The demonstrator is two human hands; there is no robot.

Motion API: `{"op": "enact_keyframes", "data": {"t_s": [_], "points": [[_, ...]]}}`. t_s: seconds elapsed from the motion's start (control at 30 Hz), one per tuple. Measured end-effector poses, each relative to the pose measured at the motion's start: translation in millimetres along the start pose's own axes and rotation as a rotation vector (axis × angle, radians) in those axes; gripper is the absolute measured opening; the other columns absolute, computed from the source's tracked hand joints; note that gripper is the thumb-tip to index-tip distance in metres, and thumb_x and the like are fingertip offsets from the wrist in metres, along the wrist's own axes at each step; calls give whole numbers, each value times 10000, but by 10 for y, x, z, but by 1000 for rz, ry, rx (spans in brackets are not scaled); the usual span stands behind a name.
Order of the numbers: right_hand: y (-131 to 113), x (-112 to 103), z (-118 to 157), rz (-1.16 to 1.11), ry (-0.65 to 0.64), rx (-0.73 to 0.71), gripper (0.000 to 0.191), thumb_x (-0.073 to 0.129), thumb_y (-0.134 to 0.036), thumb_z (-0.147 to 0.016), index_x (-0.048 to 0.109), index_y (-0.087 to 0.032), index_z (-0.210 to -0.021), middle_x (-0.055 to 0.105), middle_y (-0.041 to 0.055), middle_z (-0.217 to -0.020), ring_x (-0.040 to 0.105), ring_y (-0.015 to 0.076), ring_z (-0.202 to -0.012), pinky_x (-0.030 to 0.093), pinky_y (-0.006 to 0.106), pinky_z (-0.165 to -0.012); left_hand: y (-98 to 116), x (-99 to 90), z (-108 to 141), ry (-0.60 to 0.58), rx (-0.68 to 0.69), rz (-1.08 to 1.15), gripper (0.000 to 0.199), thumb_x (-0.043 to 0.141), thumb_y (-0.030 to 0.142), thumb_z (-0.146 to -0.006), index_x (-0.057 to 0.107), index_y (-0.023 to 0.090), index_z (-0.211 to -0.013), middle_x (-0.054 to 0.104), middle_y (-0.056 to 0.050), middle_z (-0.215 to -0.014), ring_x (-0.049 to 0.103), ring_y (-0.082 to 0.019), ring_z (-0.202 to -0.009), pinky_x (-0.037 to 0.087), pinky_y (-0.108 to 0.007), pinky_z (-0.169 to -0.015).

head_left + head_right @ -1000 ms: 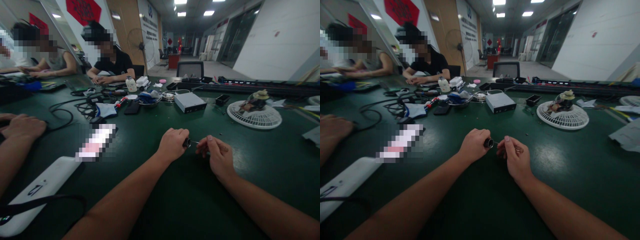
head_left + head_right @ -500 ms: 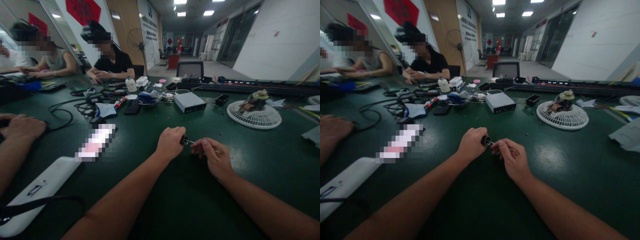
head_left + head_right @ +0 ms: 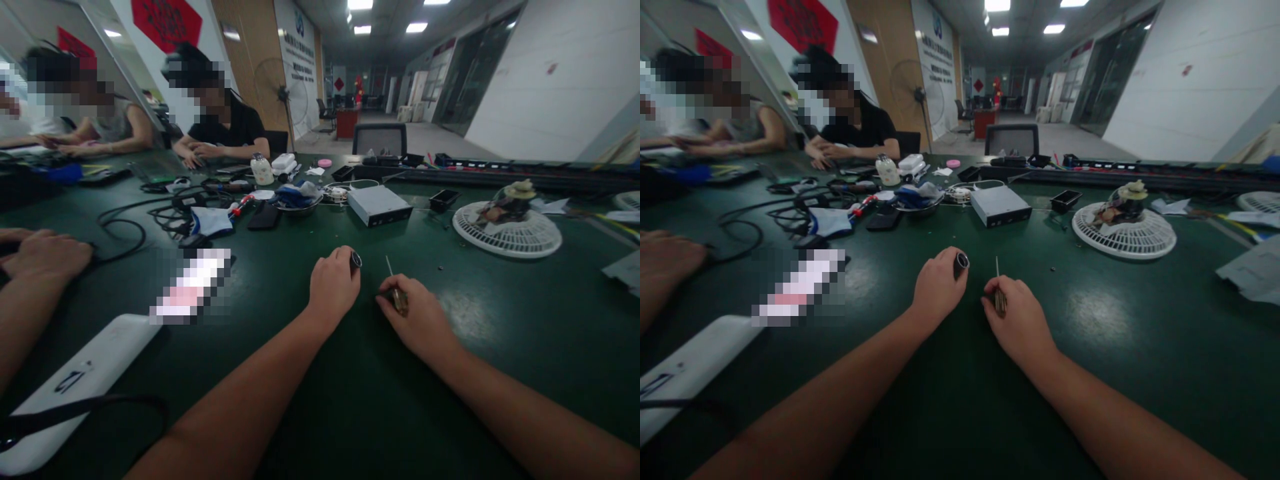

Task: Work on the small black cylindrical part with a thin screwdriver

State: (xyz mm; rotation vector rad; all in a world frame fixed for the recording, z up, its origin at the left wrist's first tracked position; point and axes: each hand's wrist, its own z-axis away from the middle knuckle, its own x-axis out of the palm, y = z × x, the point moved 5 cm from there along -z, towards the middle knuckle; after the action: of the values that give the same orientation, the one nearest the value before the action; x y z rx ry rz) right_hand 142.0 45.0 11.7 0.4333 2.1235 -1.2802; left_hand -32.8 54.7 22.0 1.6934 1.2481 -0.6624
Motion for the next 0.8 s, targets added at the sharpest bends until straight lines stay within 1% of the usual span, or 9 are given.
{"op": "enact_keyframes", "data": {"t_s": [0.1,0.2,0.27,0.4,0.6,0.67,0.73,0.8], "points": [[-35,38,3,88,-69,-26,224,596,-93,-790,650,-237,-954,684,56,-929,627,253,-909,489,382,-786,-9,4,1,-4,-28,14,52,539,214,-981,561,206,-1027,700,-80,-1033,665,-224,-867,496,-375,-788],[-32,55,11,63,-115,-16,287,541,-45,-775,634,-228,-976,677,59,-958,631,236,-903,491,370,-784,-10,11,4,-4,-30,26,45,532,226,-990,551,206,-1025,695,-78,-1027,659,-221,-856,500,-372,-777],[-17,57,9,23,-128,-12,283,538,-48,-789,634,-233,-980,679,54,-965,639,226,-886,494,363,-774,-16,23,6,-2,-29,27,42,539,222,-985,550,210,-1024,694,-75,-1018,658,-218,-848,501,-368,-772],[41,36,-14,-88,-91,32,222,584,-95,-812,622,-244,-972,698,38,-970,666,224,-889,509,369,-788,-25,55,9,-8,-13,22,59,551,207,-972,550,215,-1030,691,-74,-1027,660,-218,-856,505,-368,-778],[80,54,-34,-191,-108,96,194,600,-126,-842,610,-250,-991,728,39,-1061,700,230,-950,532,401,-846,9,54,-1,-46,23,40,118,536,151,-954,543,215,-1054,687,-69,-1057,663,-224,-898,512,-378,-818],[71,43,-34,-172,-79,88,169,641,-155,-838,597,-249,-971,729,47,-1086,688,252,-1010,522,438,-903,19,49,-6,-58,28,42,114,530,146,-953,542,212,-1045,685,-71,-1058,663,-230,-904,513,-385,-821],[53,17,-29,-86,-22,56,150,651,-170,-839,592,-246,-954,725,60,-1087,655,280,-1071,497,479,-949,23,49,-8,-68,31,38,103,522,149,-959,542,213,-1038,686,-71,-1058,662,-231,-907,511,-387,-822],[44,5,-17,2,9,33,177,624,-135,-824,601,-242,-963,717,73,-1079,628,295,-1088,485,495,-956,22,50,-6,-73,33,36,101,518,151,-962,541,215,-1038,687,-69,-1062,660,-227,-905,507,-384,-823]]}}
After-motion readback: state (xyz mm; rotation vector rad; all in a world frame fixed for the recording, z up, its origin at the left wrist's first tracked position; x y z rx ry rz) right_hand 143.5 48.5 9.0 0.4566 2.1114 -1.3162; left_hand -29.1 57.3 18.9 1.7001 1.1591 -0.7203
